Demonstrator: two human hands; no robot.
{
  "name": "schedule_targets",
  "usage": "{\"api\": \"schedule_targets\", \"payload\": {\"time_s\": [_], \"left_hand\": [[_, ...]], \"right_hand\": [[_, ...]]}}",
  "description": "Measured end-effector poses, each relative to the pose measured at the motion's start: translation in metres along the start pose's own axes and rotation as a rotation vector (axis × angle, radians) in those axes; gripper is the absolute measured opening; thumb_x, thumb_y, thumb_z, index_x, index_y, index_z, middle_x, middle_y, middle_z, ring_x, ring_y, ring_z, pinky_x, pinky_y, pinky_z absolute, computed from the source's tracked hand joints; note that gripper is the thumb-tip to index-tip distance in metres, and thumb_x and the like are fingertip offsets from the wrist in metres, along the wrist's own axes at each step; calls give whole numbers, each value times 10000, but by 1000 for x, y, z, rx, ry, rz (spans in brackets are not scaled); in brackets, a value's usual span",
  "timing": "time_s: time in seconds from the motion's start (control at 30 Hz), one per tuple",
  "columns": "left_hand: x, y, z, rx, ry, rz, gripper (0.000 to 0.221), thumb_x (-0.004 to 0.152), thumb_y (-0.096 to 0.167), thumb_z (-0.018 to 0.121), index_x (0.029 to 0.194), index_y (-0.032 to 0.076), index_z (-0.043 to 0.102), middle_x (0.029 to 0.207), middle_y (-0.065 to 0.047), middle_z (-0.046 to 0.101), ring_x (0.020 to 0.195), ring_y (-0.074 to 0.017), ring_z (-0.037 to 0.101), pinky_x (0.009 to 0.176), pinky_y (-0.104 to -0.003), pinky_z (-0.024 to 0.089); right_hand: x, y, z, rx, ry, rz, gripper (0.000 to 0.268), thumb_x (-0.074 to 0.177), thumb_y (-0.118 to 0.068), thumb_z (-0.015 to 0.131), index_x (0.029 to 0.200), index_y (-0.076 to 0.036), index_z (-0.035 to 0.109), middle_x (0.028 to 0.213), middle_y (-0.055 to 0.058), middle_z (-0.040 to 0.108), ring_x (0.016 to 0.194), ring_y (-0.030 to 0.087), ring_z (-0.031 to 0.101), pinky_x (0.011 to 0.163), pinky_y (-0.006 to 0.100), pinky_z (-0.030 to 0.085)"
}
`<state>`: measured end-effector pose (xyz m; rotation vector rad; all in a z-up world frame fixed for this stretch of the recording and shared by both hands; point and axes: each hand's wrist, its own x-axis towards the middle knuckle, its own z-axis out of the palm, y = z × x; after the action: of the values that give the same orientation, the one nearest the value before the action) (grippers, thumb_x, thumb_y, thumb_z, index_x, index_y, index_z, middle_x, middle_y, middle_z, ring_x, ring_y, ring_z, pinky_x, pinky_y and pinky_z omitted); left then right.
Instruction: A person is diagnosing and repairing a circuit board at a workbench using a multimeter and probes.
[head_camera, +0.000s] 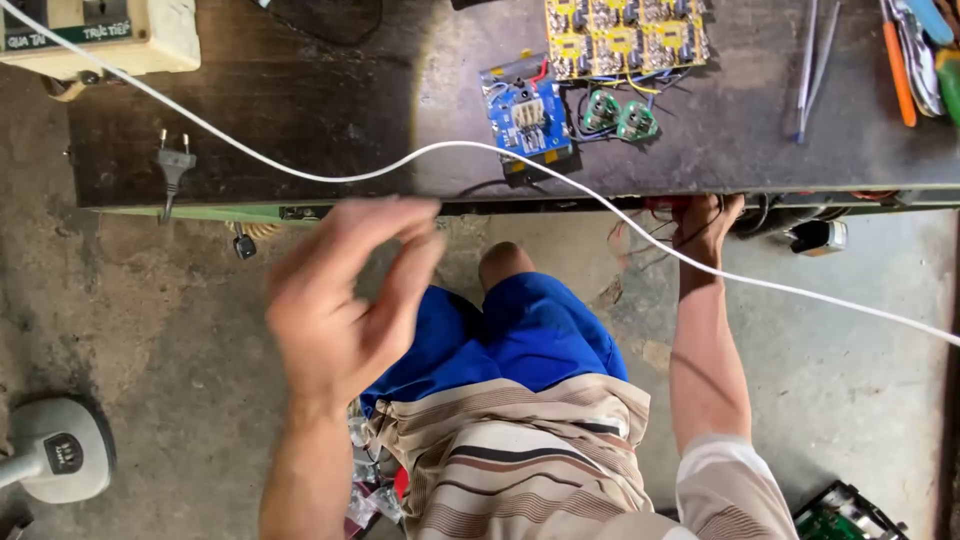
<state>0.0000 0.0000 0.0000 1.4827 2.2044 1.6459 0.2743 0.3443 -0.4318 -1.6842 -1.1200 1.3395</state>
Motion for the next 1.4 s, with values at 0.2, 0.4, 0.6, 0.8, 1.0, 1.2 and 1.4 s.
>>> {"api": "schedule_targets", "payload": {"time_s": [0.2,0.4,0.6,0.8,1.0,1.2,1.4], "left_hand": [[-92,-51,13,-43,137,-280,74,903,15,749,960,43,787,770,-75,746,749,-211,746,761,-330,590],[-113,-54,62,-191,58,-325,36,883,16,768,894,47,783,694,-76,719,656,-194,722,638,-324,586],[-100,-47,87,-281,-18,-296,31,917,54,748,910,64,777,687,-41,684,642,-155,691,628,-288,581],[-104,-47,110,-273,-49,-237,53,907,22,751,905,63,784,694,-53,695,642,-177,700,623,-279,586],[-120,-54,111,-246,-101,-301,79,922,6,733,923,62,788,706,-56,705,646,-161,700,631,-280,583],[-163,-67,114,-241,-157,-436,77,924,34,728,911,76,791,707,-60,729,663,-144,717,648,-273,587],[-183,-67,122,-241,-163,-487,74,929,40,727,899,74,785,722,-71,736,667,-157,723,647,-290,590]], "right_hand": [[9,-26,21,-254,-37,-402,182,893,-182,622,1025,-239,511,753,86,634,565,252,666,510,402,565],[-1,-48,20,-558,-80,-899,124,892,-202,628,901,-277,530,709,8,581,570,216,618,546,371,544],[26,-46,5,-851,-86,-1389,169,890,-222,635,777,-315,550,665,-70,529,576,181,569,581,339,523],[78,-15,-52,-1220,-83,-1807,270,889,-242,641,653,-353,571,621,-147,476,581,145,520,617,307,503],[45,-17,-80,-641,-43,-1154,276,688,8,709,884,-149,823,761,-7,737,813,296,755,804,395,628],[12,-83,-88,-659,239,-915,195,709,-175,777,903,-158,769,921,-2,754,982,308,718,920,440,561],[9,-68,-73,-859,266,-1081,242,784,-164,805,1005,-67,822,939,197,776,1006,437,671,949,513,454]]}}
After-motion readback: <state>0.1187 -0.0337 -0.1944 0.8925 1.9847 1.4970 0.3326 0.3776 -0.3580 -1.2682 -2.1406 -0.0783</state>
